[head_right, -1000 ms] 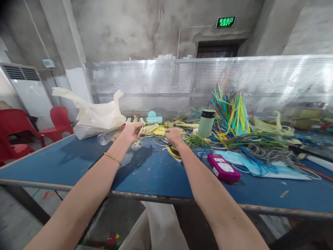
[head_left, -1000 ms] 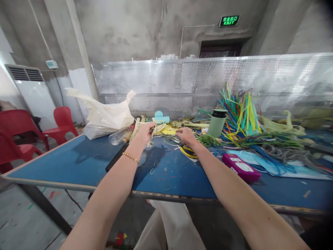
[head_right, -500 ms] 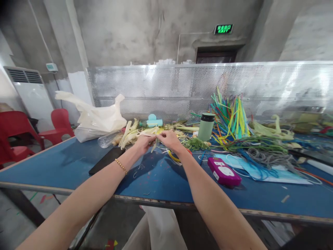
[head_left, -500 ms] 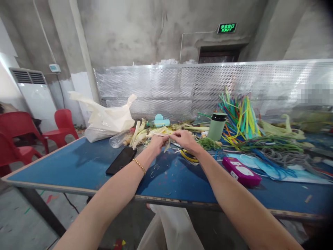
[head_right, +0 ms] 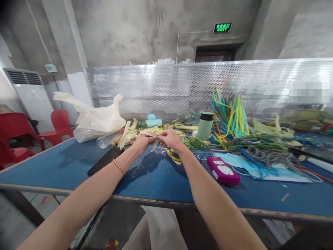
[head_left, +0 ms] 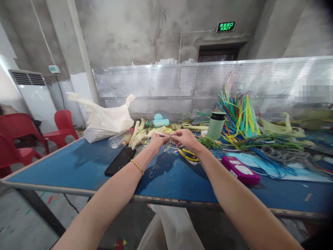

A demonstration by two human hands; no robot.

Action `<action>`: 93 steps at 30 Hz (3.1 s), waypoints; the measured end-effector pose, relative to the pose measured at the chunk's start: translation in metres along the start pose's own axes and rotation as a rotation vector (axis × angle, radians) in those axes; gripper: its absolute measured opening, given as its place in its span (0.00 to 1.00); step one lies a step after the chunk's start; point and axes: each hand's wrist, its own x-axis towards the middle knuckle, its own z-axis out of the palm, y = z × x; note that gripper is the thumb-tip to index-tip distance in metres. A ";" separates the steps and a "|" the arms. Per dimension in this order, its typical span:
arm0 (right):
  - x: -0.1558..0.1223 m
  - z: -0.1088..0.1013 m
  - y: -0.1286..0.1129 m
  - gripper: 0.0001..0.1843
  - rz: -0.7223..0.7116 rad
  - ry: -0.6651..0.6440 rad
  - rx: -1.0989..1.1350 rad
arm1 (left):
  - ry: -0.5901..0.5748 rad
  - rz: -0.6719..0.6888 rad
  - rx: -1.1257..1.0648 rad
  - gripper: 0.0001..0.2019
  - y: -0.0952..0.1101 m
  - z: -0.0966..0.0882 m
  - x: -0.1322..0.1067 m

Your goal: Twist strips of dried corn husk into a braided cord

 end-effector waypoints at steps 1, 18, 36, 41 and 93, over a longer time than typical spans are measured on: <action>0.000 -0.001 0.000 0.06 -0.002 -0.008 -0.013 | 0.007 -0.009 0.000 0.05 0.001 0.001 0.000; -0.002 -0.003 -0.006 0.06 -0.065 0.012 -0.088 | -0.061 -0.010 -0.042 0.07 0.003 0.000 0.000; -0.002 -0.009 -0.010 0.09 -0.062 -0.051 0.149 | -0.123 -0.222 -0.239 0.07 0.015 0.003 -0.003; 0.000 -0.009 -0.006 0.10 -0.074 -0.043 0.126 | -0.105 -0.209 -0.249 0.07 0.012 0.000 0.000; 0.003 -0.001 -0.006 0.14 -0.148 0.194 0.124 | -0.195 -0.166 -0.055 0.05 0.025 -0.002 -0.008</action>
